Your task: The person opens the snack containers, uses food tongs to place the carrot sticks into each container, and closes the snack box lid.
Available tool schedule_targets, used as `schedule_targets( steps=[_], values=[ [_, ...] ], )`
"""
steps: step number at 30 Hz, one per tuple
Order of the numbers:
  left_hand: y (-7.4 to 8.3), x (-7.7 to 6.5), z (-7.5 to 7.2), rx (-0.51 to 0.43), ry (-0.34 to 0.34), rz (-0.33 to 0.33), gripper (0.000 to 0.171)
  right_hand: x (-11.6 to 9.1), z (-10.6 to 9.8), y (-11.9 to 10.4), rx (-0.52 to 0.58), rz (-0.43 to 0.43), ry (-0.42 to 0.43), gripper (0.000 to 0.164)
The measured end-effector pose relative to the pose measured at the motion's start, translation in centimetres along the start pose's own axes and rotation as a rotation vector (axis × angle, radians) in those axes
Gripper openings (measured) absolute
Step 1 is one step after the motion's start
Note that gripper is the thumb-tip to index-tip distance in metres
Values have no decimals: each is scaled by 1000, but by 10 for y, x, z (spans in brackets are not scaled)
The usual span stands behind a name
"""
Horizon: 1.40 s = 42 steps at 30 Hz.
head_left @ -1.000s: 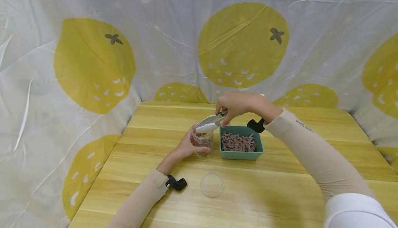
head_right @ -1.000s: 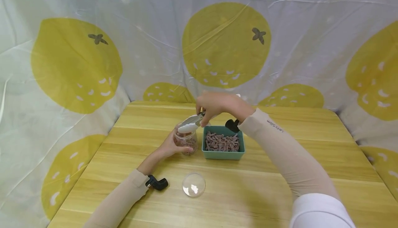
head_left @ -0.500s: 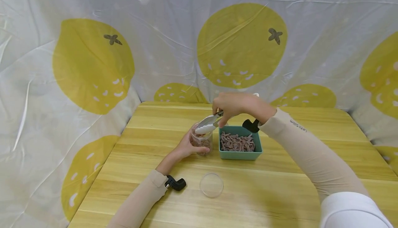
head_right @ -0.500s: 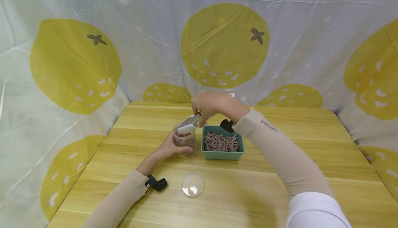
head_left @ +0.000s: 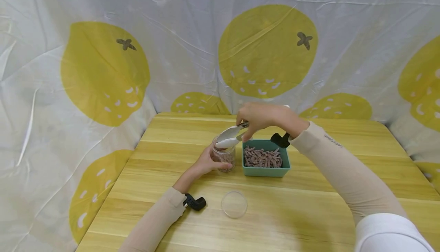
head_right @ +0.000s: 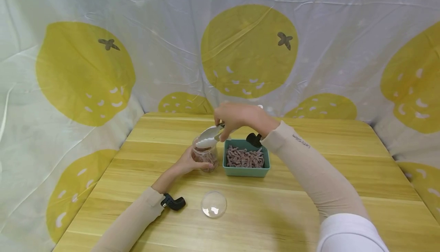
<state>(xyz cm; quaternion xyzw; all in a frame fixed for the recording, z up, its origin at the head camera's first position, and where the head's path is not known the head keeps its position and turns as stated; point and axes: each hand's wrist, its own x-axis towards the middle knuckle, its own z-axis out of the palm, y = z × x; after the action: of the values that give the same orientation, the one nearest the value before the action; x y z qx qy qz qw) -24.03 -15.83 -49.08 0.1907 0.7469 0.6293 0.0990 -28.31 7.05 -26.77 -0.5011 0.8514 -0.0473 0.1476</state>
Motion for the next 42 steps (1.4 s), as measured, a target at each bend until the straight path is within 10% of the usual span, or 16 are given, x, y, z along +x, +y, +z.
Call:
schedule_targets(
  steps=[15, 42],
  values=[
    [-3, 0, 0, 64, 7, 44, 80, -47, 16, 36, 199, 3, 149, 64],
    [16, -2, 4, -21, -26, 55, 82, -97, 83, 77, 202, 126, 149, 67]
  ],
)
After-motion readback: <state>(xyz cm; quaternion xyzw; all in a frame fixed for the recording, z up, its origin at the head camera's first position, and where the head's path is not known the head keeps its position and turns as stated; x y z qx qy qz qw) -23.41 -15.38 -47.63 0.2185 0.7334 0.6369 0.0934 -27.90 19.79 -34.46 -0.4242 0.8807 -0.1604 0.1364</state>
